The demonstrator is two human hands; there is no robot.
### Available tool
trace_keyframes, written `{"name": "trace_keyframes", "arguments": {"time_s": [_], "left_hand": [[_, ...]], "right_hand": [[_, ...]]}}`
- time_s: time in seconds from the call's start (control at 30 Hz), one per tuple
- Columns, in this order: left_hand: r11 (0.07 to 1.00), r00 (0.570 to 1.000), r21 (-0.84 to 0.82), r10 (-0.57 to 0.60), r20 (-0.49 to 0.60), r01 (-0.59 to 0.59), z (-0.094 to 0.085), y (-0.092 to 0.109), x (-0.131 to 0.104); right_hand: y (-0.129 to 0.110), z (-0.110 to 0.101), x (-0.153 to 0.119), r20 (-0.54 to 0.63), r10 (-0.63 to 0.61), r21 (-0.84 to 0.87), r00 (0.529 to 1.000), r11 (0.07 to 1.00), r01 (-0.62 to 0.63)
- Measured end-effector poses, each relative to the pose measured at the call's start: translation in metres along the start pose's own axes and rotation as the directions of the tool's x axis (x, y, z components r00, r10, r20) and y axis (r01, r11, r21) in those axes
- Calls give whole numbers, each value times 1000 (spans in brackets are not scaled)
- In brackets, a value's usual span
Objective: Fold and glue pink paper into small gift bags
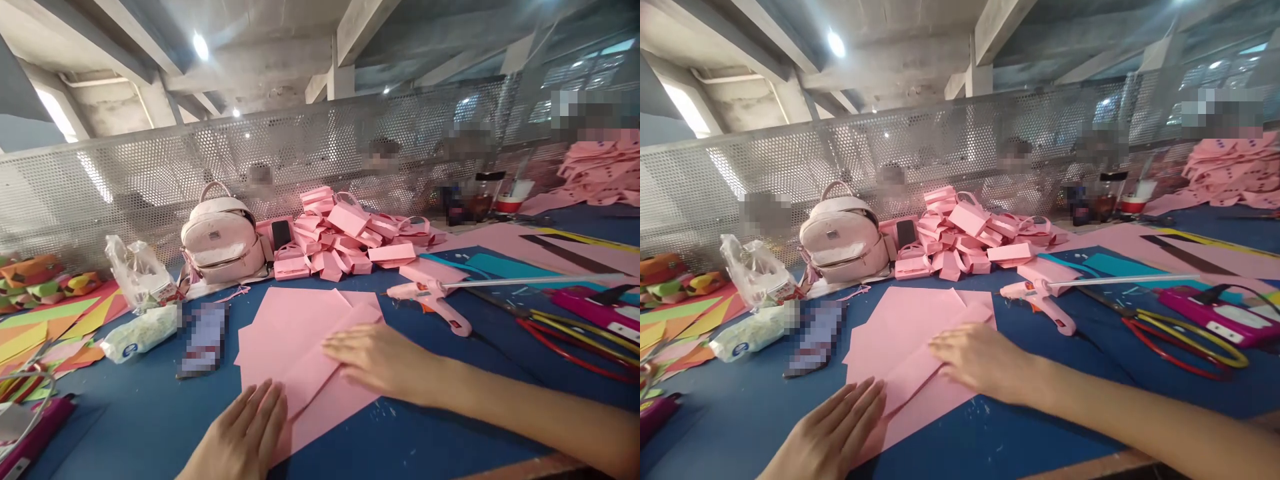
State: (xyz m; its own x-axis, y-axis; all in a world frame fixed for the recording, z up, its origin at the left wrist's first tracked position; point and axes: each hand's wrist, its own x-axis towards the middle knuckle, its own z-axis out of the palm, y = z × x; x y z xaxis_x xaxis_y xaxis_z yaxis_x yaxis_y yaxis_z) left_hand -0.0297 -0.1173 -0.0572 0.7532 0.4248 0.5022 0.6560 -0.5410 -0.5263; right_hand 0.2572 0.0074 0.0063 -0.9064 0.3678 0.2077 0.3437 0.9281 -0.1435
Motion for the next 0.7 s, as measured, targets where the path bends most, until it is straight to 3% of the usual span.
{"name": "trace_keyframes", "arguments": {"time_s": [0.1, 0.27, 0.37, 0.5, 0.7], "left_hand": [[999, 993, 34, 23, 115, -27, -3, 12, 5], [1000, 990, 5, -4, 144, 3, -11, 4, 9], [999, 977, -8, 49, 208, -48, -16, -3, 9], [999, 966, -32, 28, 259, -20, -18, -3, 6], [985, 970, -150, -44, 240, 82, -16, 2, -2]], "right_hand": [[-20, 17, 11, 151, -130, 232, 980, 968, 93], [-25, 34, 29, 188, -230, 404, 955, 904, 138], [-12, 39, 28, 206, -115, 363, 972, 931, 33], [18, 39, 9, 190, 89, 275, 978, 951, -140], [60, 40, -12, 150, 340, 80, 928, 932, -355]]}}
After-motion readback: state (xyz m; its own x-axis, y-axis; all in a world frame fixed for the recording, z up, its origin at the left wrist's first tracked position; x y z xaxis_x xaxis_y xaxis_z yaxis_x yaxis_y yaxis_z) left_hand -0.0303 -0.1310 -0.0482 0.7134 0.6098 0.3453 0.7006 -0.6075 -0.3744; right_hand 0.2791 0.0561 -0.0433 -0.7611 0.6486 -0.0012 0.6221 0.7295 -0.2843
